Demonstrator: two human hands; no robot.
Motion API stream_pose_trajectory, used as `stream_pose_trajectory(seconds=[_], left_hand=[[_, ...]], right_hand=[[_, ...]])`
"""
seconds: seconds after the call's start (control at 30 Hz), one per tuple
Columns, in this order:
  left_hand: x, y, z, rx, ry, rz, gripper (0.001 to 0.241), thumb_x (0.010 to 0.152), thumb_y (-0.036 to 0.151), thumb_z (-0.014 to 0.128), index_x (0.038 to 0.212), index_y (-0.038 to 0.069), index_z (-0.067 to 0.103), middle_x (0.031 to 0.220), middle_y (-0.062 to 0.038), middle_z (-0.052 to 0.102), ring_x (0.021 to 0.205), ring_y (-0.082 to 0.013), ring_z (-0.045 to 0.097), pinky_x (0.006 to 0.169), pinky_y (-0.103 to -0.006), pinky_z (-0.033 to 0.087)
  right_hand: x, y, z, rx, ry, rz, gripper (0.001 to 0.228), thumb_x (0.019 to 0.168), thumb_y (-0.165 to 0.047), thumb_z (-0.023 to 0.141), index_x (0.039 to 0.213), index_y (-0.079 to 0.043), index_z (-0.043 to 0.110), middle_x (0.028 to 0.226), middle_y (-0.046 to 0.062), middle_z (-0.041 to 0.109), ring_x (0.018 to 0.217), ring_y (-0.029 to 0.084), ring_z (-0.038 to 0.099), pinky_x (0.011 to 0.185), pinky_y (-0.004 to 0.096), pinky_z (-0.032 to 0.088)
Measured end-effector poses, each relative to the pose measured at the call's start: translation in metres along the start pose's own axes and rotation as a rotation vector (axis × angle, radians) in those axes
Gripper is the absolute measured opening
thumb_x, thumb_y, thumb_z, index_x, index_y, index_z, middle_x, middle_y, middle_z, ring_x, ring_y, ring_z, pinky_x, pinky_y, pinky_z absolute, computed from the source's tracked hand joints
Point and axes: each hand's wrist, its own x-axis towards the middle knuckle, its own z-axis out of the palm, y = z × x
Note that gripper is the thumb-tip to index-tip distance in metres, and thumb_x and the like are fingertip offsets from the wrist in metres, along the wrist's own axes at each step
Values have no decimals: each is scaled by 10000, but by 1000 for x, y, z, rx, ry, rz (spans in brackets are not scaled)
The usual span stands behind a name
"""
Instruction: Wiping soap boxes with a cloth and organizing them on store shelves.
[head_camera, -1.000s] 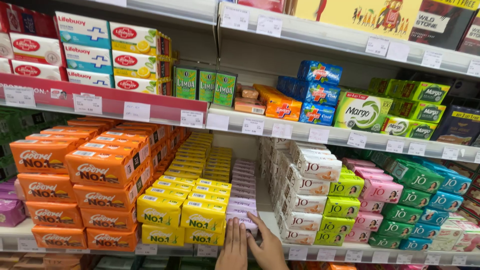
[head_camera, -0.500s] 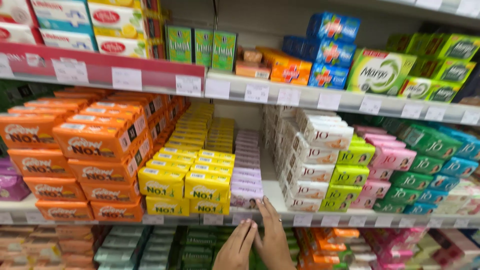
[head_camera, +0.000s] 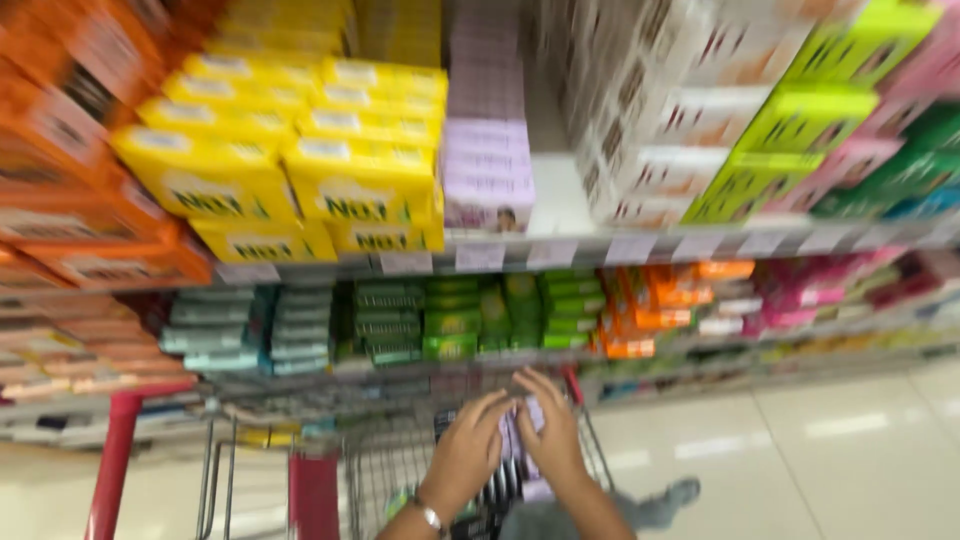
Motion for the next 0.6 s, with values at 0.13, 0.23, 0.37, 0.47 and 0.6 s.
stream_pose_trajectory(seconds=[0.13,0.23,0.37,0.47,0.6], left_hand=[[-37,-43,43,-33,-107,-169,394,863,-14,603,1241,73,668,1307,-133,660,1196,-333,624,1012,-409,516],[-75,-90,92,-65,-157,-309,362,875,-3,602,1221,77,677,1265,-148,673,1162,-338,628,1000,-416,520],[-133,-151,165,-140,-242,-528,348,859,29,619,1200,81,667,1179,-142,705,1067,-326,682,936,-404,554],[-172,-187,220,-187,-323,-736,353,859,68,631,1210,89,661,1166,-114,726,1033,-290,723,916,-379,576],[-223,-238,298,-206,-392,-888,390,866,118,667,1252,68,643,1197,-125,737,1099,-288,714,958,-364,565]], right_hand=[[-39,55,20,44,-22,166,400,893,-59,666,1290,-112,670,1372,143,649,1243,309,637,1038,380,500],[-71,100,35,65,-19,294,359,910,-85,660,1268,-103,668,1349,154,643,1194,297,652,973,353,547],[-120,174,58,-43,-79,531,380,877,-123,679,1257,-124,674,1276,160,658,1085,319,672,925,372,560],[-148,216,68,-159,-108,584,405,855,-133,705,1259,-123,675,1242,187,662,1097,361,651,965,413,529],[-164,254,74,-280,-153,615,421,843,-134,704,1261,-100,668,1253,233,639,1165,410,599,1024,460,481]])
